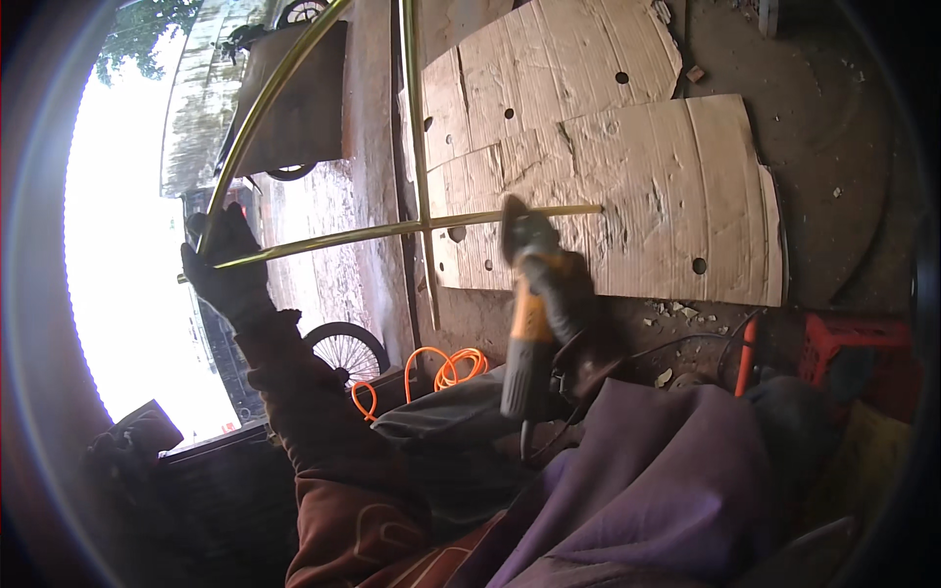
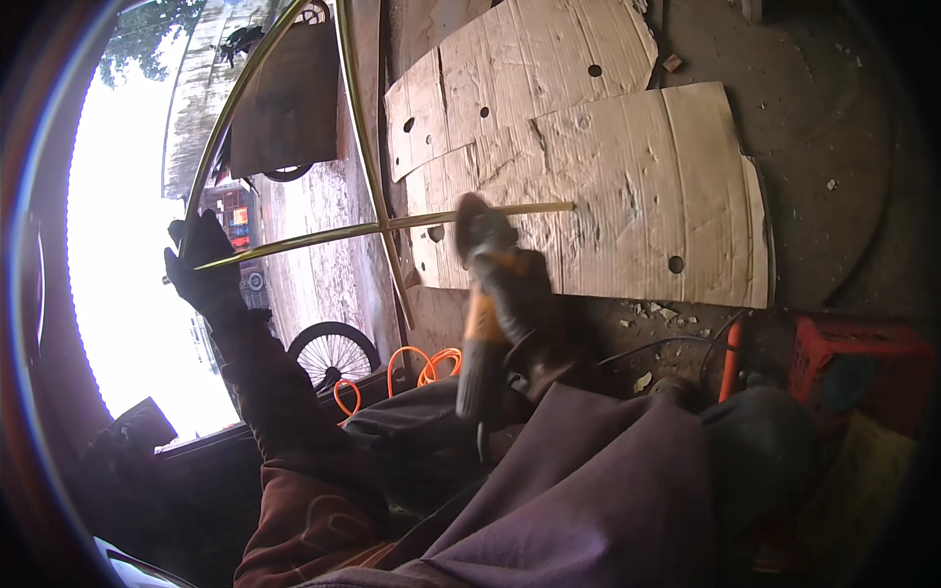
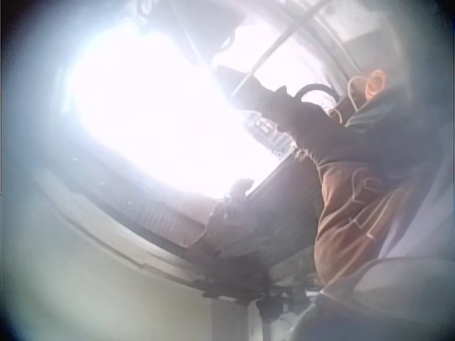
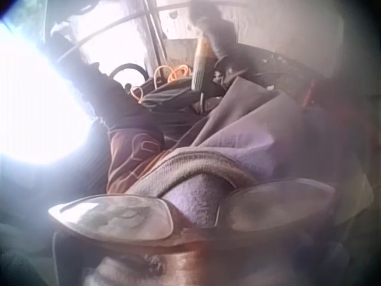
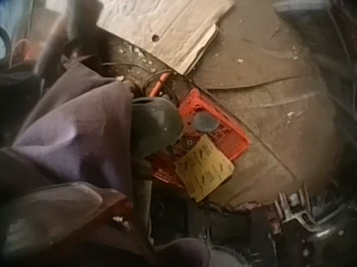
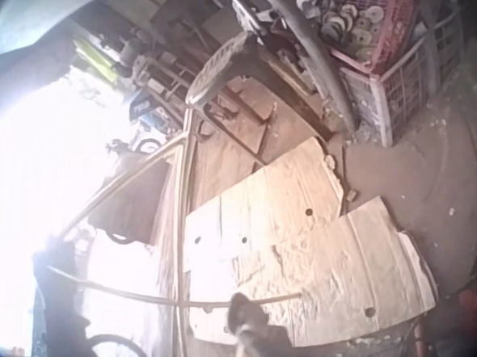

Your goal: The person uses a handheld angle grinder to smooth the joints and edges of a gold-colored metal frame while holding it with a gloved hand.

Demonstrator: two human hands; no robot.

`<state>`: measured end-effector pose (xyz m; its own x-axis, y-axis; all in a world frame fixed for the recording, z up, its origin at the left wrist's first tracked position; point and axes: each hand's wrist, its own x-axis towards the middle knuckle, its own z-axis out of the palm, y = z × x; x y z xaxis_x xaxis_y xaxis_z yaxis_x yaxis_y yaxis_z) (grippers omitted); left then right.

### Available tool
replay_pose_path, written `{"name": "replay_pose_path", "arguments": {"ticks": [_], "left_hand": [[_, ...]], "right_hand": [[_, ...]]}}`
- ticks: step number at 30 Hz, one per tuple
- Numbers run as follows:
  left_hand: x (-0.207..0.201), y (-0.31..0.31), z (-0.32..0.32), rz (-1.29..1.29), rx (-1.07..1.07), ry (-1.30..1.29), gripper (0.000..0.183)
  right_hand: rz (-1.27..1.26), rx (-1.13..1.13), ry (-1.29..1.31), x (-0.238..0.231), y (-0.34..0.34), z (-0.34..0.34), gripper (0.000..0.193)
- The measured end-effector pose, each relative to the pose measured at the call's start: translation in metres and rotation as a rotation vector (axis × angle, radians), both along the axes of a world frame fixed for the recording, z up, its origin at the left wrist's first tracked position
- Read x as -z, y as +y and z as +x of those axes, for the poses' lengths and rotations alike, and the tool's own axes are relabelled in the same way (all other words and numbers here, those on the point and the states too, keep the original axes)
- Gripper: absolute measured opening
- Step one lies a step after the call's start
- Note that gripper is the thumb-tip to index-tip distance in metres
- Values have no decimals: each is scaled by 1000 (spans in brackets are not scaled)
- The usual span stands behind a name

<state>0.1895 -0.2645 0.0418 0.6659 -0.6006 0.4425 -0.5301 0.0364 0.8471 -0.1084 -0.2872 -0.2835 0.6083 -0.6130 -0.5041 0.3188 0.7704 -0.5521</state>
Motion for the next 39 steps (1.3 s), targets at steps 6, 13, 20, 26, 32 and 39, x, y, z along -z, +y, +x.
{"name": "replay_pose_path", "arguments": {"ticks": [6, 13, 20, 26, 32, 39], "left_hand": [[8, 8, 0, -164, 81, 364, 22], [14, 31, 35, 300, -72, -612, 27], [3, 63, 72, 118, -92, -29, 19], [-2, 77, 69, 149, 2, 358, 13], [-16, 61, 52, 147, 21, 587, 10], [-13, 74, 68, 261, 105, 525, 20]], "right_hand": [[57, 10, 27, -13, 10, 8, 42], [153, 16, -25, 19, 11, 2, 29], [39, -24, -96, -40, 19, 13, 35], [138, 4, -115, 25, 15, 6, 32], [57, -124, -49, -29, 14, 0, 50], [69, 10, -98, 24, 12, 1, 29]]}}
